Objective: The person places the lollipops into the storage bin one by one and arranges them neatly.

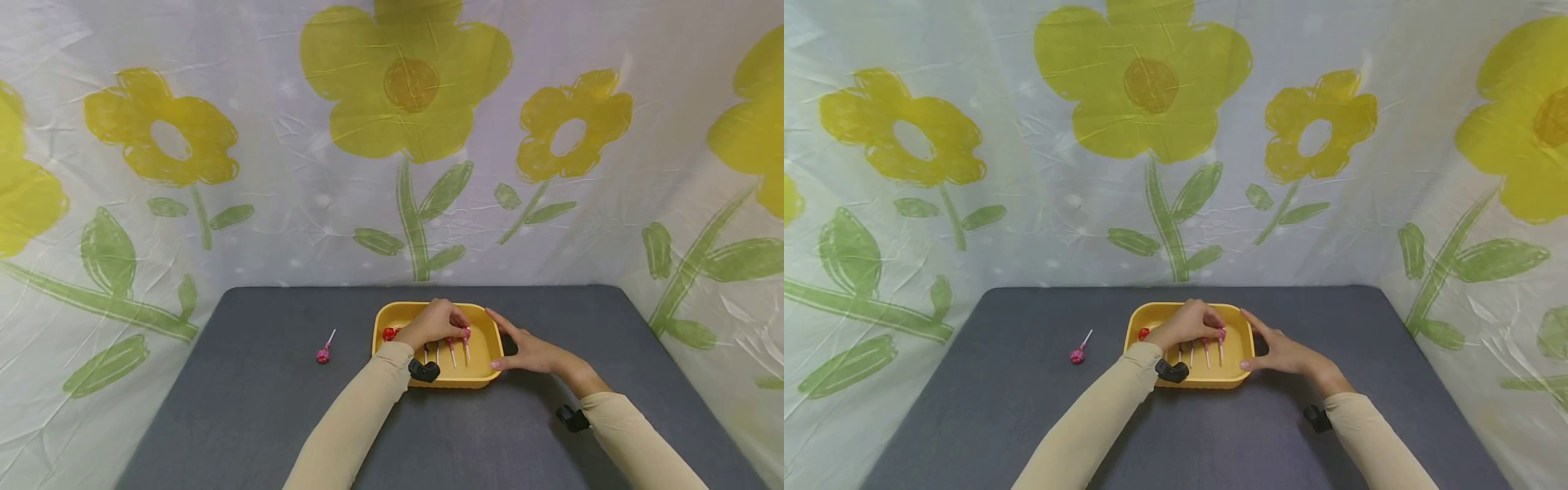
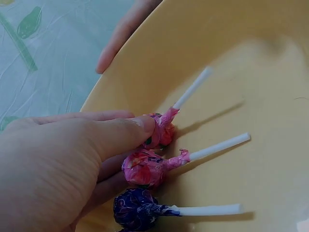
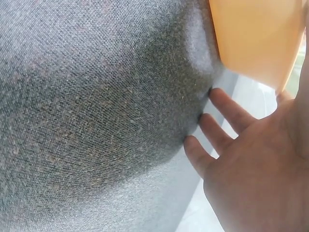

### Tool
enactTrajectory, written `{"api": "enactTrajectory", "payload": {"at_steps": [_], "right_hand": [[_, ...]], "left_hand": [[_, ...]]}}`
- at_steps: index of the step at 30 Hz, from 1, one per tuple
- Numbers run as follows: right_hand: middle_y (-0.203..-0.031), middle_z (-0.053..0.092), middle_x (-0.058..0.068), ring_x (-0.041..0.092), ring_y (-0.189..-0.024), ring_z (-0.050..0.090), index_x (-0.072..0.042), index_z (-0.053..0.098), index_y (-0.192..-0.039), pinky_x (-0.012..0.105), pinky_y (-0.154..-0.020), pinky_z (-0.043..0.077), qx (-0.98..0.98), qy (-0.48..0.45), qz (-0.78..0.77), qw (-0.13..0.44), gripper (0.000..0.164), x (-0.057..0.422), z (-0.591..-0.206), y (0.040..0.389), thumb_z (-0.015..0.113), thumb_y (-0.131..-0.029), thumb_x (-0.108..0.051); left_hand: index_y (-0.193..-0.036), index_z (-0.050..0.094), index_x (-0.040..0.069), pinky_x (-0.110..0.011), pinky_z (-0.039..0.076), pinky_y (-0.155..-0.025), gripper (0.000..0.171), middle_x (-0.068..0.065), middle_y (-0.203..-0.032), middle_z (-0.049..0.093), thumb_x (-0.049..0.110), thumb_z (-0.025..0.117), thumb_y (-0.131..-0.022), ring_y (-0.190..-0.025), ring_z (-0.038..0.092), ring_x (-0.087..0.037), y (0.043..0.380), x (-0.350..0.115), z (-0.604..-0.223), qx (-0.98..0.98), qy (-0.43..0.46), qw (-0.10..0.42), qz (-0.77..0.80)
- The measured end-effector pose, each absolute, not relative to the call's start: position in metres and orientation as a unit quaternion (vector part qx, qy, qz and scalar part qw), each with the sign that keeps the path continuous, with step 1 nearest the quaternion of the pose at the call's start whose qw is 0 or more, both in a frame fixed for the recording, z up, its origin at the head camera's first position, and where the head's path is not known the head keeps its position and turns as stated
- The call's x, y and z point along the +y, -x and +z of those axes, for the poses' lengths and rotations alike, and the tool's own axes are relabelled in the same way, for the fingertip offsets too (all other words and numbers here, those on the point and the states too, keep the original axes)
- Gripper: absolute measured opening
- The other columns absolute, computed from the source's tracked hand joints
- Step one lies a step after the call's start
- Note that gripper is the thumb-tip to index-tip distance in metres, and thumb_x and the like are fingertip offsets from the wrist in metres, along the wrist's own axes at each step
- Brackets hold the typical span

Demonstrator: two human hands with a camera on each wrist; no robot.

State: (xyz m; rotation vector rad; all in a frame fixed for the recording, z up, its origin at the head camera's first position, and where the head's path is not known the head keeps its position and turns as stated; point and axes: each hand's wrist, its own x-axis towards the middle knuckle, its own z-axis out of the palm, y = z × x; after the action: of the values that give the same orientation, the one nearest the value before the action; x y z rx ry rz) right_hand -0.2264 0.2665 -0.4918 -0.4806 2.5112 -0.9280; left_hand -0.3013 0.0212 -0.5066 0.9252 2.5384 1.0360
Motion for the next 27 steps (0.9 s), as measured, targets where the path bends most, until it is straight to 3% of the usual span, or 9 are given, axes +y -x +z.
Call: {"api": "enactTrajectory", "payload": {"at_steps": [19,27], "right_hand": [[-0.158,0.032,0.023,0.053,-0.145,0.023,-0.034,-0.001,-0.160,0.078,-0.106,0.026,0.903,0.177,-0.331,0.210,0.108,0.2660,-0.4912,0.2258,0.075,-0.084,-0.047],[-0.157,0.033,0.021,0.051,-0.145,0.025,-0.036,0.000,-0.159,0.075,-0.107,0.028,0.905,0.178,-0.327,0.206,0.107,0.2667,-0.4925,0.2268,0.075,-0.084,-0.049]], "left_hand": [[-0.099,0.078,0.013,-0.013,0.055,-0.070,0.015,0.002,-0.093,0.078,0.018,0.078,-0.085,-0.078,0.070,-0.001,0.2998,0.0189,-0.5009,0.870,-0.319,0.128,0.354],[-0.096,0.079,0.017,-0.012,0.053,-0.070,0.016,0.006,-0.091,0.077,0.028,0.079,-0.084,-0.076,0.066,0.002,0.3028,0.0211,-0.5004,0.883,-0.325,0.111,0.322]]}}
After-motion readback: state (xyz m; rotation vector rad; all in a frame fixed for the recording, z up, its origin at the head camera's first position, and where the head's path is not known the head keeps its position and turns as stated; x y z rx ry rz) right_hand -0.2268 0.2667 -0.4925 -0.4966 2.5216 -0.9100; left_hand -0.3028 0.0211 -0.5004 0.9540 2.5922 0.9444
